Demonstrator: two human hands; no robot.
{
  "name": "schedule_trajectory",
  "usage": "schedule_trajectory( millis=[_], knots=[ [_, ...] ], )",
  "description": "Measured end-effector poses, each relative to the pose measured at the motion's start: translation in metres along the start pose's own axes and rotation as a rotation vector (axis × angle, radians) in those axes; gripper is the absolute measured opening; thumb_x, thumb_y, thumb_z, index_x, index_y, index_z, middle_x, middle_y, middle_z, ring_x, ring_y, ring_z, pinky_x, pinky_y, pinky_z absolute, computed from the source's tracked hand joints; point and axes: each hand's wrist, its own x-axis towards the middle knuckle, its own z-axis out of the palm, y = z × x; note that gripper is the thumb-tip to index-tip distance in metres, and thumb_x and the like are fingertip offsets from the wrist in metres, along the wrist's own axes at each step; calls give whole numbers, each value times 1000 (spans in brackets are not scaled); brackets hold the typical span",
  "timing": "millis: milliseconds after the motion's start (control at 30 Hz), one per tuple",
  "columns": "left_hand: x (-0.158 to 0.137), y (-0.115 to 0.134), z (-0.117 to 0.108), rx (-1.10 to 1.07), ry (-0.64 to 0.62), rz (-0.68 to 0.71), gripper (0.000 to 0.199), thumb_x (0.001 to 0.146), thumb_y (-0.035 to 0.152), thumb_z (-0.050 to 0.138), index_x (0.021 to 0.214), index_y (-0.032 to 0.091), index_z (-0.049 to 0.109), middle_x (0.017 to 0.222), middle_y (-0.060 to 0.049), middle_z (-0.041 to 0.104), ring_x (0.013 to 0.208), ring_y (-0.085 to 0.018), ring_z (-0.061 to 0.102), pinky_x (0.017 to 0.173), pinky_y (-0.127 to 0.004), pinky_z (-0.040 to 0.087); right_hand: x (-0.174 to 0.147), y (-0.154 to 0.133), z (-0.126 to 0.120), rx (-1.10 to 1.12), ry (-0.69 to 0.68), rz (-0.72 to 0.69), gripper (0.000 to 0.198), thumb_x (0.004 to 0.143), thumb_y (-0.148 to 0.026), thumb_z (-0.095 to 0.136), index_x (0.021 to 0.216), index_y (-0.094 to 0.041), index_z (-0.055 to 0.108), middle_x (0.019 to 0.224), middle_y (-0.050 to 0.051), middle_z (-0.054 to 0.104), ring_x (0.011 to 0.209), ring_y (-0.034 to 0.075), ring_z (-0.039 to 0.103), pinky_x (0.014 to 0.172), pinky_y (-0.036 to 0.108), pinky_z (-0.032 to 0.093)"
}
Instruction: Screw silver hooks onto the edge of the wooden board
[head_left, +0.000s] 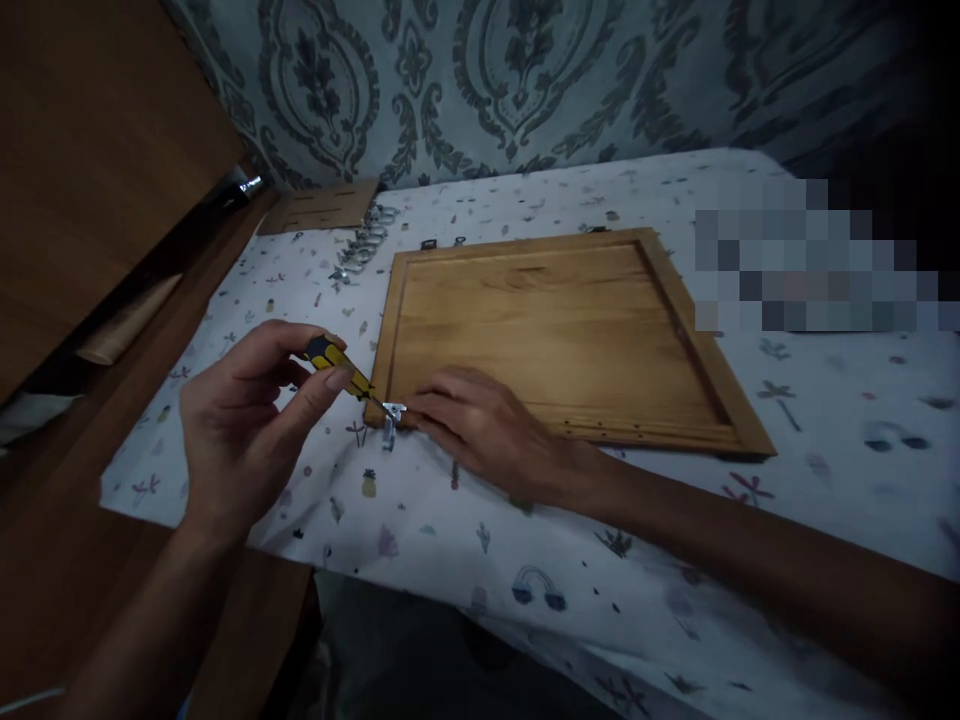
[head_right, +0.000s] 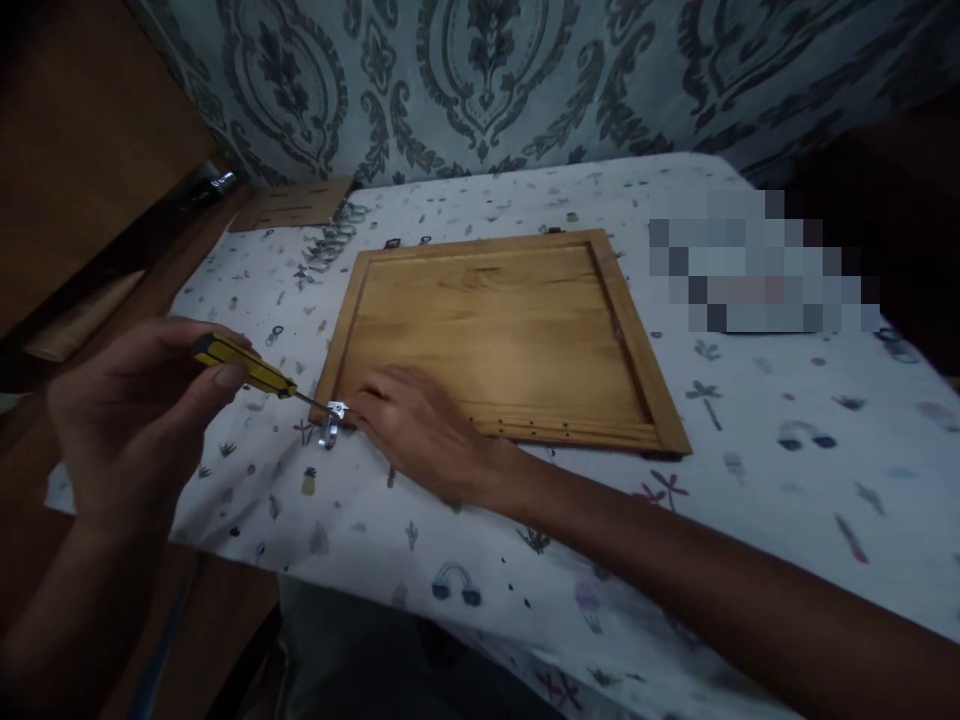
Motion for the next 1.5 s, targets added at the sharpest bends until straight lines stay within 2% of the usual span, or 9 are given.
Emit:
schedule_trajectory(
  millis=[200, 300, 467, 800, 1033, 1133, 1333, 1400, 1500],
  knots=[
    [-1, 2, 0, -17, 8, -34, 21, 85, 25, 78, 103, 35, 75, 90, 2, 69, 79, -16, 66, 70, -34, 57, -4, 1, 6, -132, 27, -140, 20, 100, -11, 49, 100, -7, 69, 94, 12, 65, 88, 21, 56, 79, 34, 51],
    [0, 5, 3, -7, 42, -52, 16, 85, 30, 79, 99, 35, 75, 88, 2, 69, 78, -18, 67, 70, -37, 60, -5, 1, 1, -161, -38, -165, 23, 101, -10, 45, 109, -5, 65, 100, 15, 65, 96, 22, 55, 86, 37, 52],
    [0, 8, 10, 24, -9, -80, 13, 83, 30, 80, 94, 32, 74, 86, 1, 68, 70, -16, 65, 56, -35, 58, -7, 1, -5, -231, -114, -224, 30, 102, -9, 37, 116, -3, 63, 105, 17, 64, 98, 24, 53, 87, 40, 51],
    [-3, 10, -1, 92, 11, -128, 19, 77, 27, 83, 93, 30, 73, 83, 3, 70, 72, -18, 67, 65, -37, 61, -4, 3, -3, -212, -191, -217, 29, 101, -10, 40, 119, -2, 62, 106, 16, 63, 96, 25, 50, 86, 41, 46],
    [-2, 15, -2, 170, -6, -96, 16, 80, 33, 80, 94, 34, 74, 84, 2, 72, 72, -21, 71, 65, -39, 64, -3, 3, -3, -207, -202, -213, 29, 102, -11, 39, 118, -2, 62, 105, 15, 60, 90, 23, 47, 85, 37, 43],
    [2, 14, -3, 177, -34, -78, 16, 81, 30, 80, 96, 32, 74, 85, 1, 73, 74, -20, 72, 67, -36, 64, -3, 2, -4, -213, -225, -208, 30, 102, -10, 37, 116, -3, 62, 105, 15, 61, 90, 24, 46, 84, 39, 43],
    [11, 6, -7, 105, -137, 58, 19, 78, 14, 82, 94, 22, 76, 83, 1, 74, 73, -10, 70, 68, -17, 60, -3, 2, -3, -225, -212, -201, 27, 102, -11, 39, 113, -5, 63, 104, 14, 61, 90, 23, 47, 84, 38, 42],
    [11, 6, -7, 96, -140, 54, 19, 78, 12, 82, 94, 21, 76, 84, 1, 74, 74, -10, 70, 69, -17, 60, -3, 2, -3, -230, -210, -200, 27, 102, -11, 38, 112, -6, 63, 104, 14, 61, 90, 23, 46, 84, 38, 43],
    [8, 10, -8, 81, -69, 35, 21, 78, 14, 81, 96, 23, 76, 84, 0, 73, 73, -13, 69, 66, -23, 60, -2, 2, -3, -232, -224, -199, 29, 103, -12, 36, 111, -6, 63, 105, 14, 61, 89, 23, 46, 84, 38, 42]
  ],
)
